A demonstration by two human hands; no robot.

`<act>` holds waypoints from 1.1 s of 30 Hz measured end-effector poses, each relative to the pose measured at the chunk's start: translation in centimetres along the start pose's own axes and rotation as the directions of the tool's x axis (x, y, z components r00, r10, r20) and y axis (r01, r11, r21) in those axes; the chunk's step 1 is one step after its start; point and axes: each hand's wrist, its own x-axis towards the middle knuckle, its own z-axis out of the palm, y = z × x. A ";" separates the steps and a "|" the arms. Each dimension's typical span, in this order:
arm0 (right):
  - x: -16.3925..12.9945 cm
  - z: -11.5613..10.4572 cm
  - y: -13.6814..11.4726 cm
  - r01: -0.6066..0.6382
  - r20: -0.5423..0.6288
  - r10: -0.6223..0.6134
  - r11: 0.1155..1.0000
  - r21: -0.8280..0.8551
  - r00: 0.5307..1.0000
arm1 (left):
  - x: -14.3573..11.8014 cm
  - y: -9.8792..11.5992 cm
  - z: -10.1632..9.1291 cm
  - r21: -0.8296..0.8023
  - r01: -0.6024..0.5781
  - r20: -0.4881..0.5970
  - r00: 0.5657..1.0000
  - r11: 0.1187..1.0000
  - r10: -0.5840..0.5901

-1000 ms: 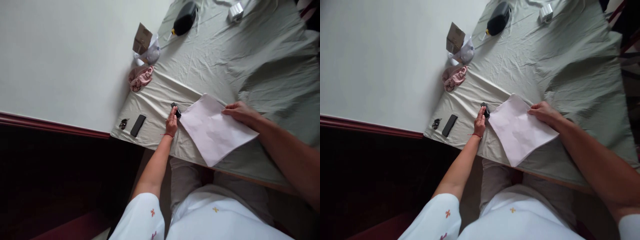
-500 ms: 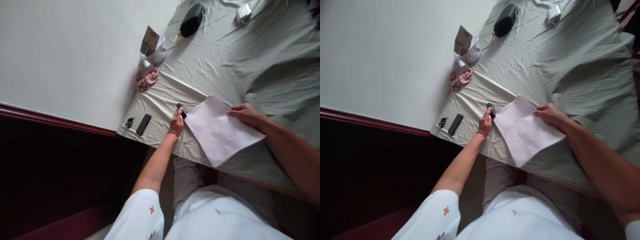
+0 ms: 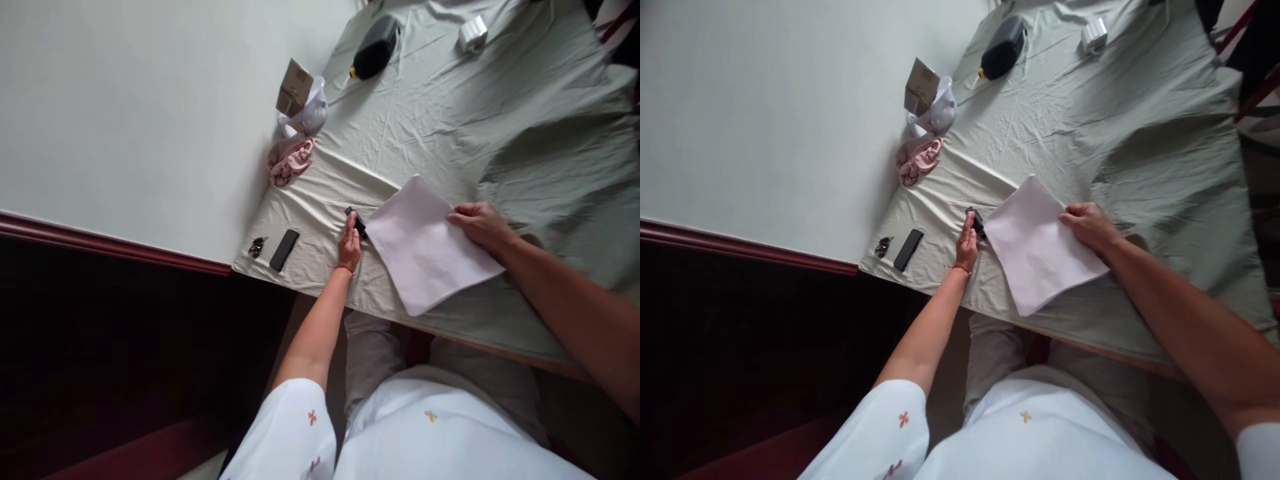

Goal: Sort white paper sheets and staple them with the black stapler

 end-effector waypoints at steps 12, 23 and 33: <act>0.4 -1.1 0.4 0.091 0.011 -0.100 0.937 0.337 0.995 | -0.4 0.5 0.0 -0.075 0.190 -0.294 0.934 0.979 -0.203; 1.4 -0.9 1.5 0.159 0.065 -0.160 0.987 0.014 0.985 | -0.3 4.6 -1.8 -0.469 0.414 -0.020 0.878 0.780 -0.478; 1.5 -0.6 1.9 0.253 0.102 -0.243 0.962 -0.099 0.965 | -4.1 6.7 1.3 -0.488 0.440 0.059 0.879 0.754 -0.474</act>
